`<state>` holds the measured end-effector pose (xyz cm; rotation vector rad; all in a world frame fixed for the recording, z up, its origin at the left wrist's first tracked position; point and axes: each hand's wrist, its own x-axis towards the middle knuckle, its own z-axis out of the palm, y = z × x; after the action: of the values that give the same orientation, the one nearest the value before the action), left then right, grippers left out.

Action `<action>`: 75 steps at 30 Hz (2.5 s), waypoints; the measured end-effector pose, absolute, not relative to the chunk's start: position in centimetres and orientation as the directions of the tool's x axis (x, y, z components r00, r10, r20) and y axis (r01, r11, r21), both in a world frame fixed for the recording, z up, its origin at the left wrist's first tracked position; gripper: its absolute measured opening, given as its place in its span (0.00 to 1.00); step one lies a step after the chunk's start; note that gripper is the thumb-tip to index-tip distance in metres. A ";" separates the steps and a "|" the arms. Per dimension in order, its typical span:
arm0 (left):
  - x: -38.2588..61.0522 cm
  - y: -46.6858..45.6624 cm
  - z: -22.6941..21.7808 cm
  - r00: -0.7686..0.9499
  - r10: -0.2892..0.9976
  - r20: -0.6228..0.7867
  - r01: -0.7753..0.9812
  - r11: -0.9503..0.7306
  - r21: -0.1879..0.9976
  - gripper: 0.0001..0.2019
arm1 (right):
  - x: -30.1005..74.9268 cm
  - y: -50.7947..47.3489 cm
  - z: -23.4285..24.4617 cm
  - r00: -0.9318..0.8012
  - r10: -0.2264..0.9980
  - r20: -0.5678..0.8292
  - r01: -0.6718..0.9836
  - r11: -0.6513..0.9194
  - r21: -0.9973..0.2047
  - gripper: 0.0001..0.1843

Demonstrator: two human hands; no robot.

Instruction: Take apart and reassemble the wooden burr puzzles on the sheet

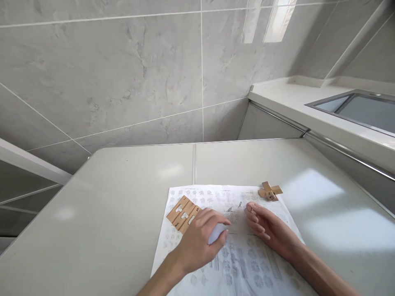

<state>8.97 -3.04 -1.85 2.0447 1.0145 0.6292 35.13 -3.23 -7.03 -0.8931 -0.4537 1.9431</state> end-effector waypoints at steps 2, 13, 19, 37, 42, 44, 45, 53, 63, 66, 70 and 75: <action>7.9 -3.1 -1.6 0.513 0.851 0.114 0.527 -0.417 0.741 0.08 | 35.1 -3.2 -7.0 -0.315 0.861 -0.399 -0.581 -0.507 -0.637 0.18; 2.4 -8.2 -7.2 0.027 0.980 0.196 0.868 -0.121 0.481 0.37 | 35.0 -3.2 -6.7 -0.343 0.854 -0.390 -0.542 -0.520 -0.661 0.20; 2.7 -8.9 -6.6 -0.008 0.975 0.223 0.861 -0.107 0.497 0.31 | 35.0 -3.3 -6.8 -0.351 0.851 -0.390 -0.537 -0.524 -0.661 0.20; 8.2 -4.8 -5.2 0.300 0.927 0.224 0.765 -0.374 0.524 0.06 | 33.3 -5.6 -6.9 -0.274 0.957 0.093 0.169 0.144 -0.975 0.06; 8.3 -4.0 -5.3 0.322 0.913 0.251 0.763 -0.407 0.503 0.04 | 32.8 -5.9 -8.4 -0.333 0.921 0.201 0.390 0.329 -0.860 0.13; 8.3 -3.7 -5.4 0.325 0.912 0.251 0.766 -0.410 0.495 0.04 | 32.8 -5.8 -8.8 -0.334 0.916 0.221 0.457 0.362 -0.812 0.14; 8.2 -3.6 -5.5 0.327 0.912 0.247 0.768 -0.409 0.494 0.04 | 32.8 -5.8 -8.9 -0.335 0.913 0.233 0.482 0.379 -0.790 0.15; 7.6 -3.3 -5.5 0.331 0.920 0.212 0.748 -0.392 0.536 0.06 | 33.0 -5.5 -8.6 -0.349 0.887 0.302 0.544 0.455 -0.705 0.16; 7.2 -2.7 -2.6 0.306 0.939 0.159 0.580 -0.316 0.751 0.03 | 33.0 -5.5 -9.2 -0.401 0.871 0.282 0.562 0.477 -0.676 0.16; 7.6 -2.7 -1.6 0.330 0.942 -0.062 0.349 -0.061 0.935 0.12 | 32.9 -5.5 -9.0 -0.394 0.872 0.290 0.558 0.477 -0.679 0.14; 8.0 -2.7 -1.4 0.473 0.857 -0.206 -0.001 0.234 0.972 0.18 | 32.9 -5.4 -8.8 -0.385 0.873 0.299 0.559 0.479 -0.677 0.12; 8.0 -2.5 -2.2 0.520 0.825 -0.221 -0.141 0.338 0.930 0.21 | 33.0 -5.3 -8.5 -0.437 0.862 0.255 0.537 0.478 -0.695 0.10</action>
<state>8.04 -2.49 -2.21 1.0370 0.7976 0.7244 32.98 -5.32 -8.54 -1.1526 -2.1308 0.7106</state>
